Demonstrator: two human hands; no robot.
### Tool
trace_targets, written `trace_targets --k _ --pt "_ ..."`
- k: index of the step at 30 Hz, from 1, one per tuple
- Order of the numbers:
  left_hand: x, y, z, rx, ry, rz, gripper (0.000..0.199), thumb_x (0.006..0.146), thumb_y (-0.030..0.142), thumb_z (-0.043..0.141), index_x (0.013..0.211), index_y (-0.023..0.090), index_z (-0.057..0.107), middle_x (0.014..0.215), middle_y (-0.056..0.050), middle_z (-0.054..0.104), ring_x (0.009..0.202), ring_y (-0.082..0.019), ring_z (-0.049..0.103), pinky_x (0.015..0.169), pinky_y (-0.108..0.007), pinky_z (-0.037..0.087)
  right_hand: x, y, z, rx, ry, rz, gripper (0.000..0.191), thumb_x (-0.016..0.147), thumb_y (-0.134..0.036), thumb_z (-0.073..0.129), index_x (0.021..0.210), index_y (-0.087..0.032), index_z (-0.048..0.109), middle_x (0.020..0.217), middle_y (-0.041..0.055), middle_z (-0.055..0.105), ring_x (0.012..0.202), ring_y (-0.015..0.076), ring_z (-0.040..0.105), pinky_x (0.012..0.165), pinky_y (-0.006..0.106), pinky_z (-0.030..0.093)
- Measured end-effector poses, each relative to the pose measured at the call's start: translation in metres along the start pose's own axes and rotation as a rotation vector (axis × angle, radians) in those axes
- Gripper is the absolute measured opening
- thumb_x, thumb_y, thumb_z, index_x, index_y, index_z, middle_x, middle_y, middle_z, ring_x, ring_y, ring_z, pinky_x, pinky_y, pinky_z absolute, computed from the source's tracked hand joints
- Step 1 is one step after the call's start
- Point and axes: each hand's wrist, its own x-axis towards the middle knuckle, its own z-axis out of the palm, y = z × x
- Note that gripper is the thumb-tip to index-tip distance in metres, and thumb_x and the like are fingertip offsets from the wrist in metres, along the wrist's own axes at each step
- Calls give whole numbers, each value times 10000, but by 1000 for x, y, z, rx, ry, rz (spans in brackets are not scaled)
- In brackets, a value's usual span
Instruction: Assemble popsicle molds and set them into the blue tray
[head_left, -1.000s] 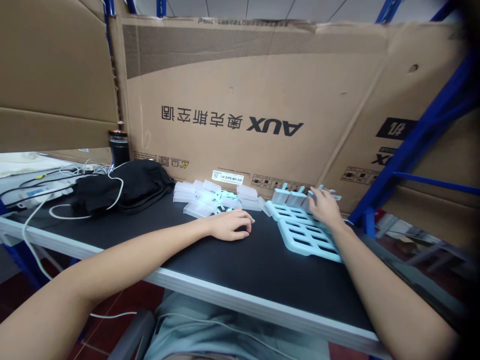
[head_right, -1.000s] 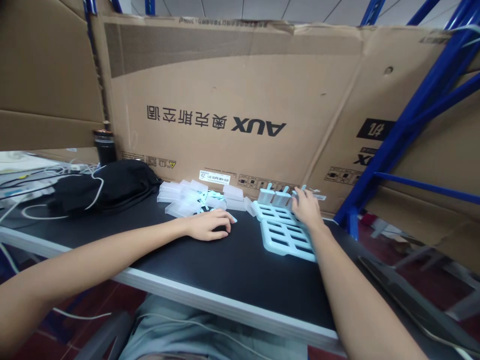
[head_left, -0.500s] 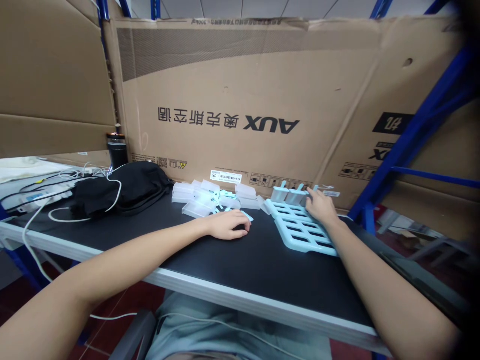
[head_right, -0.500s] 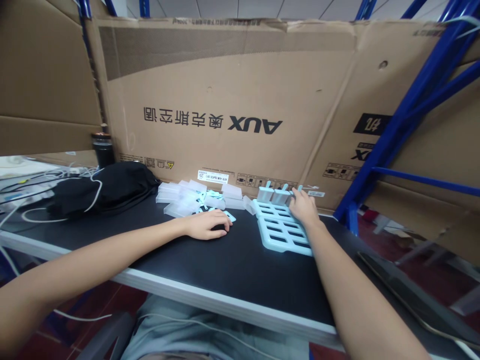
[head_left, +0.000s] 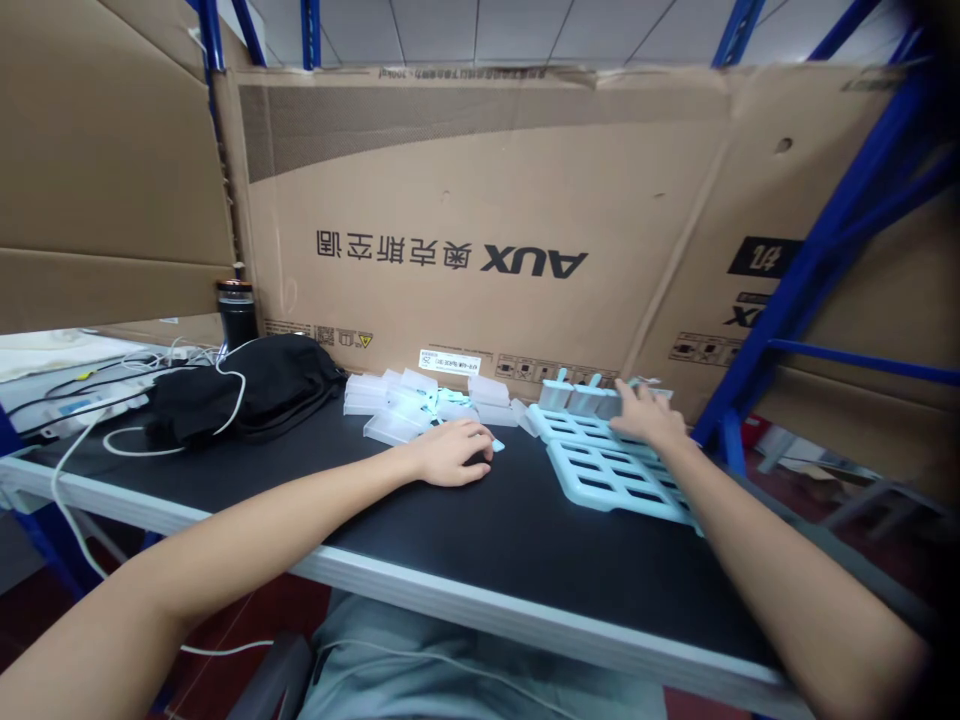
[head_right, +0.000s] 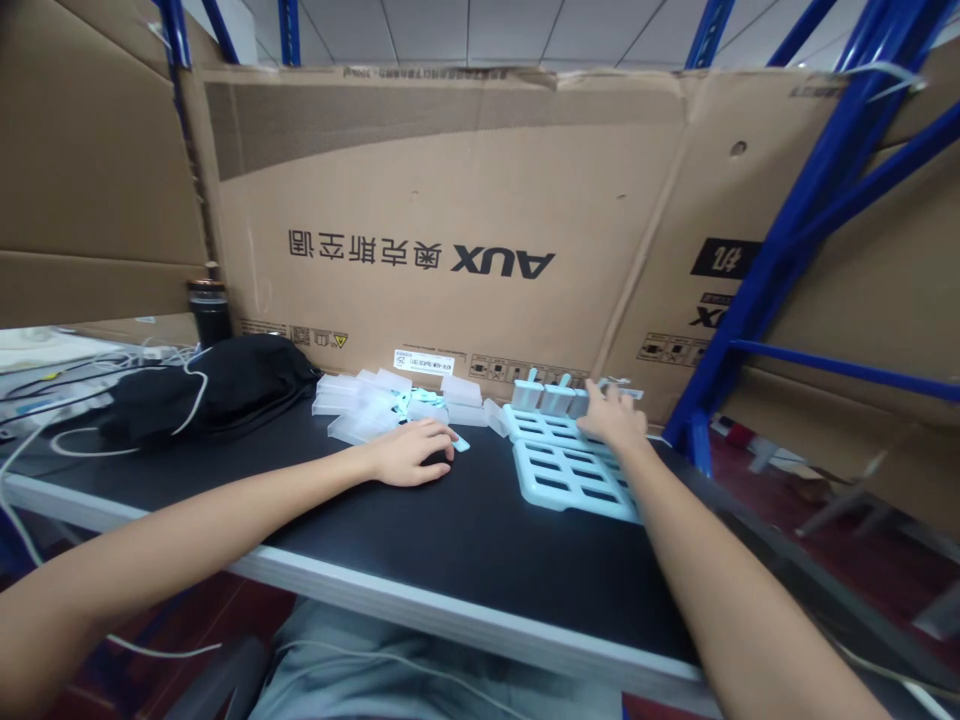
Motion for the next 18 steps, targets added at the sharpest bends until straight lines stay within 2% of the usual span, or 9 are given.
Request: trace_targets --k 3,5,6,7,9,11,14,18 --pt "0 -1 2 12 -32 -44 179 912 330 513 1022 207 582 1134 -68 622 1102 -235 551 978 -372 432 -19 -5 -20 21 309 116 583 833 -308 467 1354 -44 464 1313 298 476 1216 429 440 892 503 434" --pt "0 -2 2 -4 -42 -36 199 919 315 500 1068 205 573 1134 -66 628 1102 -231 546 975 -366 433 -26 -17 -33 12 454 32 468 856 -315 434 1217 -45 562 1211 290 548 1161 406 476 864 469 440" --pt "0 -2 2 -7 -41 -22 206 921 304 496 1083 202 572 1134 -67 628 1105 -230 541 974 -361 433 -28 -26 -38 18 463 -60 417 875 -310 402 1159 -75 597 1166 261 586 1133 380 501 856 443 441" --pt "0 -2 1 -7 -42 0 210 922 293 491 1090 199 576 1127 -68 628 1102 -228 538 969 -355 435 -30 -38 -42 36 412 -154 374 890 -291 364 1078 -106 630 1091 218 631 1074 341 545 846 413 443" --pt "0 -2 -1 4 -46 58 205 923 272 482 1075 196 597 1100 -67 622 1068 -215 547 956 -334 441 -34 -66 -42 51 225 -345 366 913 -285 322 978 -136 649 989 162 676 969 282 604 826 372 445" --pt "1 -1 -2 35 -26 101 206 918 267 485 1061 195 613 1112 -73 605 1047 -208 551 964 -328 435 -41 -93 -34 -4 76 -476 399 931 -351 323 954 -128 653 990 168 684 986 287 610 831 369 442" --pt "1 -4 -1 104 44 58 252 902 308 511 1105 193 605 1195 -94 575 1104 -237 532 1004 -369 412 -56 -120 -20 -78 -19 -562 456 936 -430 336 1033 -101 637 1067 202 670 1063 321 589 841 389 439" --pt "2 -10 4 114 25 -60 261 913 348 494 1101 204 605 1182 -87 612 1118 -259 541 1000 -415 411 -70 -127 -14 -77 -50 -570 439 916 -461 394 1069 -108 605 1086 205 662 1050 314 602 827 378 445"
